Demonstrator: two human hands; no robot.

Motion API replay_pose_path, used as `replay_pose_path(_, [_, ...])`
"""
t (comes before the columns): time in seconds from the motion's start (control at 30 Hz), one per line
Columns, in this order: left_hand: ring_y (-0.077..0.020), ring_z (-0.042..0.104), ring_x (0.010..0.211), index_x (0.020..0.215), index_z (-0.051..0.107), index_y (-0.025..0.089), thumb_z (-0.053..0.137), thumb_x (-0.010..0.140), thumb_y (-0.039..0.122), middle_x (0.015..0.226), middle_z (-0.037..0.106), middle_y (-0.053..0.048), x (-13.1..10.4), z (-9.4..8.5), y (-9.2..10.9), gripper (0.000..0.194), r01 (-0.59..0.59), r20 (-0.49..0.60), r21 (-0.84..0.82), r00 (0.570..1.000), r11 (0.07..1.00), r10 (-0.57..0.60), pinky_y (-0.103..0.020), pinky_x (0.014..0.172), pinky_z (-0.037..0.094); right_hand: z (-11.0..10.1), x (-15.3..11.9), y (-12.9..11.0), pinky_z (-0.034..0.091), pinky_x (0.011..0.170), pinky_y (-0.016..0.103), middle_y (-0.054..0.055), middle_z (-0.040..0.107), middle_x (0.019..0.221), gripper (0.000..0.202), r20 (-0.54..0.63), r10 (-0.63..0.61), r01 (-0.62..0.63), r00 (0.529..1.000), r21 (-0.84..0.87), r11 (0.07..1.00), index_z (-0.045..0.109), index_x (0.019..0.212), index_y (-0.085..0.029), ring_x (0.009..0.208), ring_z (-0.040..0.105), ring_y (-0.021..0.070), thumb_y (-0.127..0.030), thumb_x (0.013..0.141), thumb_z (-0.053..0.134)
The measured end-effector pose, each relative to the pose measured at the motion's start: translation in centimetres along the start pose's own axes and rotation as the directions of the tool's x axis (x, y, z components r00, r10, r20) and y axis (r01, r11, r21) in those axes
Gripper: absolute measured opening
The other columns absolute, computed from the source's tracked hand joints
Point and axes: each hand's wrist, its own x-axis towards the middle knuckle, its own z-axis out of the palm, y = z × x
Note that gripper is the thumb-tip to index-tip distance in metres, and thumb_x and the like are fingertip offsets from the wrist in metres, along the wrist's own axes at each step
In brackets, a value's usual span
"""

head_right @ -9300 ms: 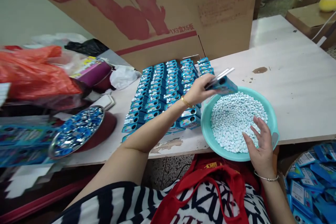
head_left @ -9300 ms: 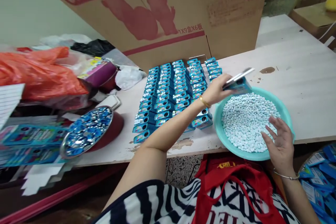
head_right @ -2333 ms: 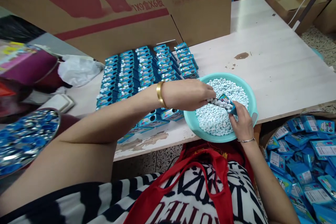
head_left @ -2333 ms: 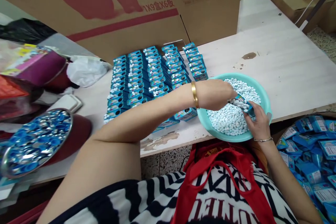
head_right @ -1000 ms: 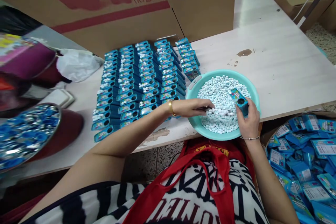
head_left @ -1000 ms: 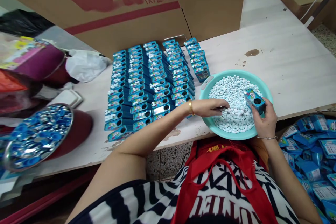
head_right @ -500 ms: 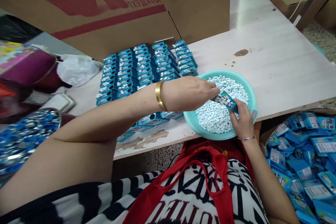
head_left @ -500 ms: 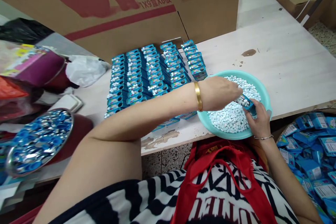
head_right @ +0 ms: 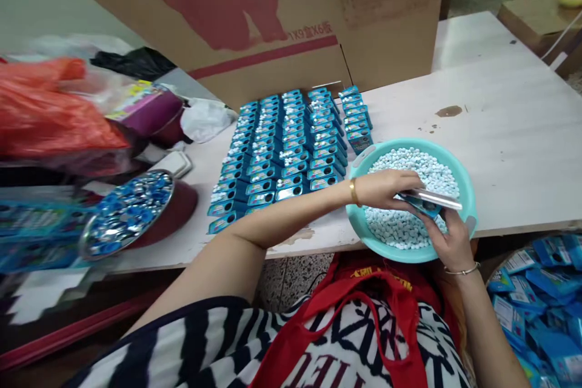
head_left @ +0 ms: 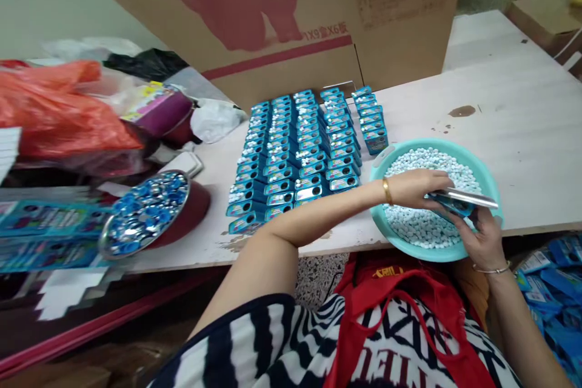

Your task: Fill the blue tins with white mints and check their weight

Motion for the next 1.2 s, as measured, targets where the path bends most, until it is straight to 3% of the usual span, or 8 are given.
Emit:
replay_pose_path(0.1, [-0.017,0.059,0.09,0.107,0.056,0.015,0.062,0.092,0.037,0.102,0.062,-0.009,-0.8,0.3,-0.1,0.027,0.021,-0.044,-0.004,0.999,1.0,-0.021,-0.027,0.078,0.047,0.2,0.0,0.0,0.054,0.098,0.045,0.011,0.064,0.125,0.053,-0.027,0.011,-0.008,1.0,0.076,0.997,0.049,0.136,-0.024,0.112,0.066,0.0259,-0.032,0.087,0.068])
replay_pose_path(0.2, [-0.0154,0.056,0.086,0.102,0.056,0.017,0.063,0.091,0.037,0.097,0.061,-0.006,-2.7,-2.4,-0.5,0.024,0.106,-0.283,0.032,0.955,0.994,-0.093,-0.026,0.076,0.045,0.3,0.2,-0.5,0.047,0.107,0.05,0.012,0.06,0.132,0.068,-0.082,0.018,-0.004,0.997,0.165,0.986,0.035,0.148,-0.025,0.124,0.059,0.0259,-0.031,0.088,0.066])
replay_pose_path(0.37, [-0.0159,0.052,0.082,0.086,0.055,0.017,0.069,0.084,0.033,0.087,0.06,-0.003,-6.6,-6.4,-4.8,0.022,0.476,-0.636,0.081,0.701,0.876,-0.322,-0.027,0.074,0.039,0.2,0.2,-0.7,0.049,0.102,0.051,0.012,0.068,0.116,0.059,-0.082,0.014,-0.008,0.997,0.076,0.997,0.044,0.143,-0.022,0.109,0.066,0.0256,-0.031,0.089,0.066])
replay_pose_path(0.57, [-0.0129,0.046,0.068,0.079,0.056,0.015,0.07,0.081,0.036,0.073,0.055,0.001,-8.6,-5.4,-10.7,0.025,0.704,-0.615,-0.034,0.545,0.71,-0.57,-0.024,0.063,0.032,0.2,0.1,-0.9,0.053,0.093,0.044,0.009,0.071,0.106,0.05,-0.126,-0.002,0.004,0.992,0.016,1.0,0.051,0.137,-0.021,0.095,0.069,0.0226,-0.031,0.09,0.064])
replay_pose_path(0.7, [-0.0154,0.053,0.074,0.086,0.06,0.015,0.07,0.082,0.04,0.081,0.06,-0.002,-8.1,-3.5,-12.6,0.027,0.783,-0.503,0.054,0.557,0.619,-0.661,-0.025,0.066,0.037,0.1,0.2,-1.5,0.053,0.091,0.04,0.007,0.072,0.098,0.044,-0.12,-0.047,0.041,0.992,-0.05,0.998,0.055,0.132,-0.02,0.089,0.069,0.0206,-0.031,0.091,0.063])
replay_pose_path(0.87, [-0.0233,0.062,0.097,0.11,0.059,0.017,0.068,0.083,0.038,0.122,0.054,-0.012,-7.0,-1.3,-13.0,0.035,0.813,-0.422,0.199,0.575,0.547,-0.701,-0.029,0.076,0.046,-0.1,0.3,-1.6,0.052,0.091,0.039,0.006,0.072,0.095,0.042,-0.116,-0.067,0.056,0.991,-0.095,0.994,0.056,0.131,-0.019,0.086,0.069,0.0196,-0.031,0.091,0.062])
replay_pose_path(1.03, [-0.0328,0.061,0.106,0.134,0.042,0.018,0.068,0.079,0.054,0.136,0.044,-0.017,-6.0,-1.4,-14.1,0.071,0.755,-0.374,0.412,0.651,0.51,-0.661,-0.036,0.079,0.049,0.1,0.3,-1.6,0.053,0.089,0.038,0.006,0.072,0.094,0.045,-0.104,-0.052,0.04,0.993,-0.112,0.993,0.055,0.132,-0.019,0.085,0.069,0.0195,-0.031,0.09,0.064])
replay_pose_path(1.2, [-0.0313,0.064,0.104,0.134,0.04,0.02,0.071,0.077,0.053,0.137,0.044,-0.018,-5.3,-1.9,-15.8,0.073,0.754,-0.294,0.464,0.626,0.465,-0.722,-0.037,0.083,0.05,0.2,0.3,-1.6,0.053,0.085,0.036,0.006,0.071,0.094,0.048,-0.107,-0.061,0.046,0.992,-0.135,0.99,0.054,0.134,-0.019,0.084,0.069,0.019,-0.031,0.089,0.065])
